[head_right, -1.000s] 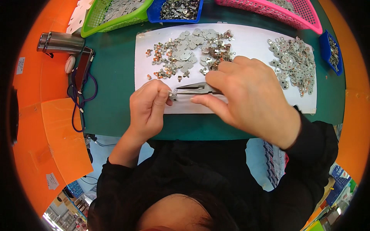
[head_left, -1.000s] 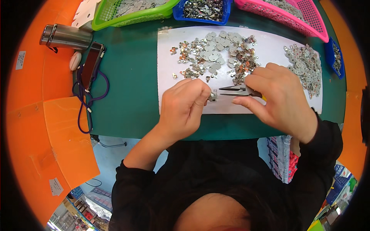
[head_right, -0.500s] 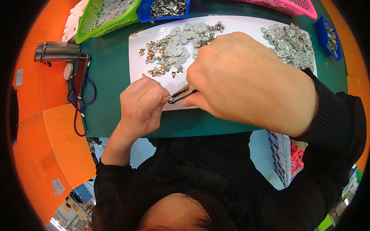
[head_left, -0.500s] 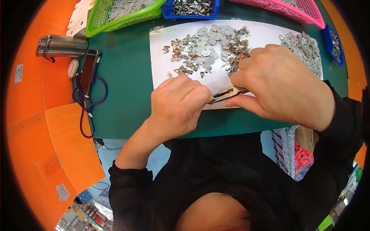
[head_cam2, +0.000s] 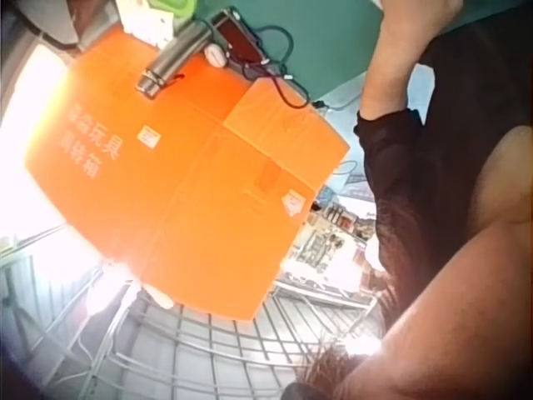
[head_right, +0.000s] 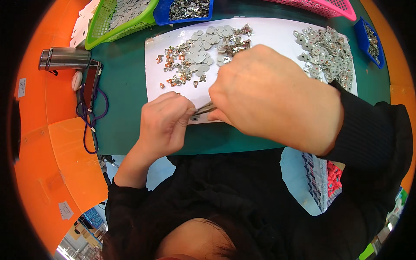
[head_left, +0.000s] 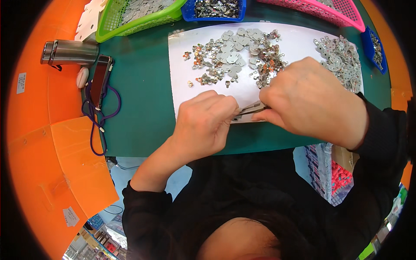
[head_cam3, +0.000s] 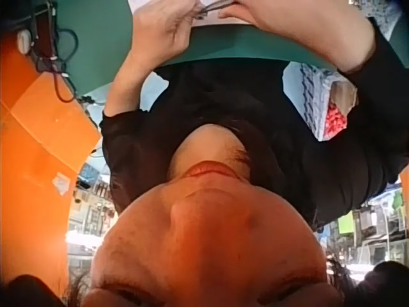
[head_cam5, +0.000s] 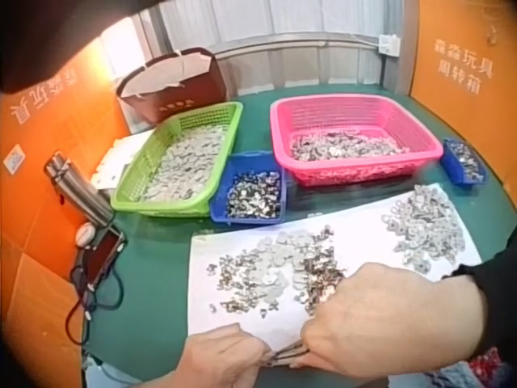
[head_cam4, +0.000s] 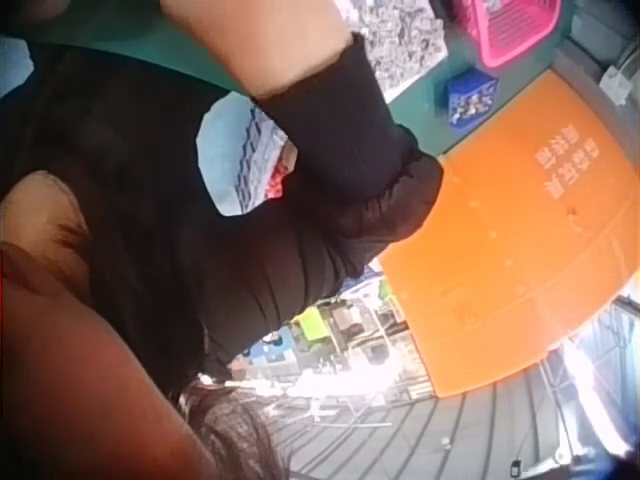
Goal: Assembling small metal and plastic components using needle-nose pliers at a factory workbench.
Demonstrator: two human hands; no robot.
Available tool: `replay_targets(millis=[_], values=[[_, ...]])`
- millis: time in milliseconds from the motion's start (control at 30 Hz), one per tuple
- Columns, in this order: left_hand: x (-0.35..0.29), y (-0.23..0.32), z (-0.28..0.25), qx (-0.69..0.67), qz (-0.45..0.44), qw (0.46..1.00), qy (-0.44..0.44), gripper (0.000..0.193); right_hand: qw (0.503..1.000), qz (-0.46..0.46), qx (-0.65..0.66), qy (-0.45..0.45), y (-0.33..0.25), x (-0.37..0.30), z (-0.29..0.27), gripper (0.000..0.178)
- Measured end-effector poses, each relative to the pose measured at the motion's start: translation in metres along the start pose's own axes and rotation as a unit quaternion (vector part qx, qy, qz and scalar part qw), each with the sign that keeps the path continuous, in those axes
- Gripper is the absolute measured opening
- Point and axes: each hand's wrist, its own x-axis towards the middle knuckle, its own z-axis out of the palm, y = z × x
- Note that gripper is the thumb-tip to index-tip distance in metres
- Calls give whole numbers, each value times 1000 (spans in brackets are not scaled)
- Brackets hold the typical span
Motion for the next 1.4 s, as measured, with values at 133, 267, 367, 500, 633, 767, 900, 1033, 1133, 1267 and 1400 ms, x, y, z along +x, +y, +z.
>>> replay_targets(millis=[133,267,367,500,633,767,900,1033,1133,1267,1400], values=[[-5,-6,9,-28,-23,999,-20,10,1000,-8,-4,-20,6,-1,16,41],[-6,-5,9,-88,-56,994,-22,11,1000,-17,22,-12,11,-1,10,45],[-6,-4,8,-114,-75,991,-10,11,997,-5,70,-28,12,-2,9,48],[-6,-4,8,-108,-68,992,-17,12,995,5,93,-31,12,-2,14,51],[-5,-3,6,-81,-70,993,-59,13,991,11,122,-57,14,0,13,52],[-2,-1,2,-57,-52,994,-80,12,990,5,131,-58,17,1,14,52],[0,-3,0,-62,-44,992,-97,11,987,-15,138,-80,19,3,18,51],[-2,-8,2,-65,-63,989,-114,10,992,-15,98,-77,16,3,21,49],[-7,-9,3,-149,-138,978,-49,17,992,0,122,-25,24,2,24,42],[-12,-13,6,-436,-264,861,7,26,961,24,259,94,25,-1,31,30],[-11,-9,20,-624,-253,738,35,32,858,72,467,203,-2,4,50,20]])
